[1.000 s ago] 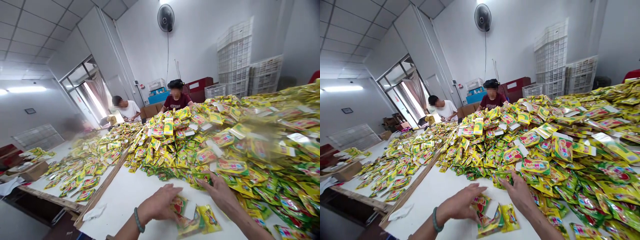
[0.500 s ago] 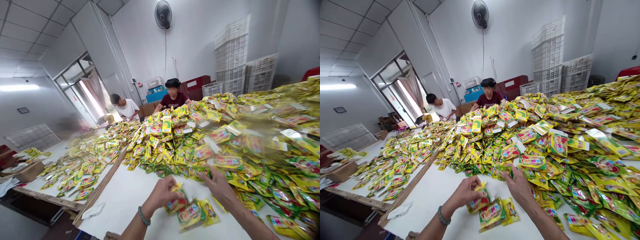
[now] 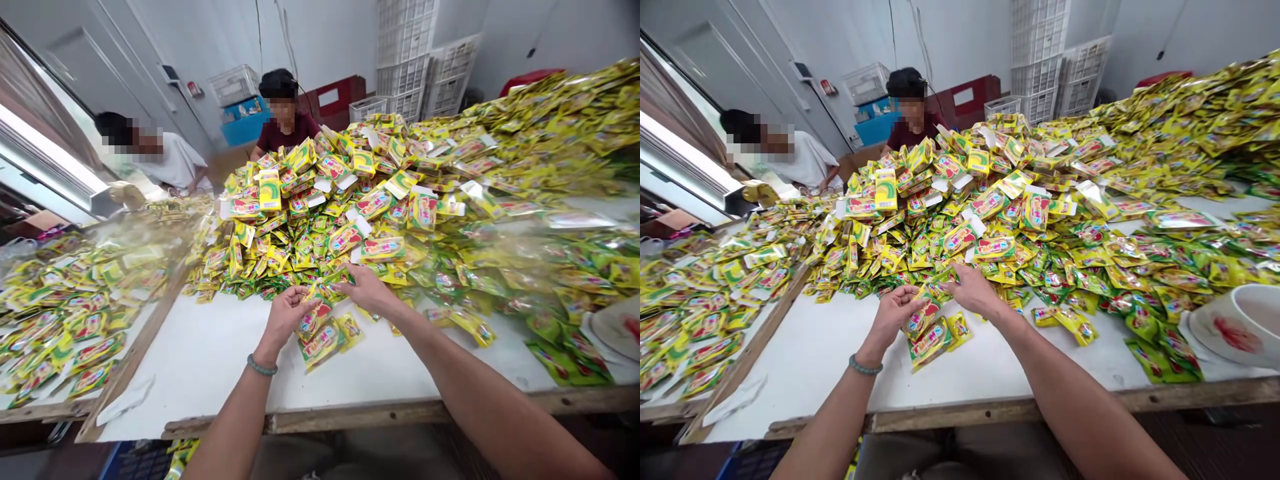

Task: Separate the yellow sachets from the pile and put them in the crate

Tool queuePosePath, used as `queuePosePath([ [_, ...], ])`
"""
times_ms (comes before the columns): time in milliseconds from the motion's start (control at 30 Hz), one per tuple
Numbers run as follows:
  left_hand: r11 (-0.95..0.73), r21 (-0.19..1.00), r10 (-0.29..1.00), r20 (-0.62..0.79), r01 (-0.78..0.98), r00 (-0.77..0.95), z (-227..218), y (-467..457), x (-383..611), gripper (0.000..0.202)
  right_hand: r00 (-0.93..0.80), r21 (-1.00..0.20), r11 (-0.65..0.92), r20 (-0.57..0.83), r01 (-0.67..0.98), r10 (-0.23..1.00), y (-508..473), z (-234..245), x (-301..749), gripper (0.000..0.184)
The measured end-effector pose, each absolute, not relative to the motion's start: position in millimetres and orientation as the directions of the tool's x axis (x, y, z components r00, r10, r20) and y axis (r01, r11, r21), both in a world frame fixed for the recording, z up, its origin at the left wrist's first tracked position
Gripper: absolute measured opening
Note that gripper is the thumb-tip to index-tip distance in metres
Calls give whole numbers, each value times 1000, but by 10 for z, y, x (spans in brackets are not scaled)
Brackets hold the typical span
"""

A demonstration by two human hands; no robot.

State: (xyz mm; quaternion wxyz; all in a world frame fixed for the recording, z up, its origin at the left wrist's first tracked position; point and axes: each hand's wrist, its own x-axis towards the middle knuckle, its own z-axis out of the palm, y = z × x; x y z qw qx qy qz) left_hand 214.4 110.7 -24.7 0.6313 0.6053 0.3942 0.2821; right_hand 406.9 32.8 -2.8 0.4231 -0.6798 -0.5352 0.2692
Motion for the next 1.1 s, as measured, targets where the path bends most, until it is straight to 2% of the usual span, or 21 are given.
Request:
queuePosePath([
  [100, 65, 990, 852, -119, 124, 509, -257, 1104, 2134, 41, 291, -891, -92, 47, 444, 955, 329, -17, 4094, 23],
  [233, 36, 992, 832, -97, 121, 546, -235, 1084, 2118, 37, 251, -872, -122, 1, 474, 968, 338, -44, 4096, 22],
  [367, 29, 991, 789, -102, 129, 605, -214, 1056, 2120, 35, 185, -850, -30, 80, 526, 979, 336, -64, 4054, 12],
  [533, 87, 993, 808, -120, 85, 576, -223, 1059, 2159, 37, 309, -798, -35, 192, 602, 932, 332, -54, 3946, 21],
  [700, 146, 989, 819, -119, -2, 561, -191, 1067, 2174, 42, 325, -788, 58, 318, 613, 891, 333, -60, 3857, 8],
  [767, 140, 990, 818, -115, -2, 564, -175, 1061, 2172, 42, 335, -785, 61, 331, 616, 882, 333, -66, 3822, 6],
  [900, 179, 983, 824, -135, -27, 550, -152, 1055, 2170, 41, 370, -817, 25, 288, 576, 883, 312, -42, 3762, 18],
  [1000, 196, 978, 838, -132, -66, 529, -136, 1057, 2173, 43, 367, -816, 69, 332, 574, 869, 298, -17, 3739, 13],
  [1100, 196, 977, 850, -129, -80, 511, -123, 1048, 2172, 42, 272, -759, 138, 388, 636, 881, 304, -39, 3691, 8],
])
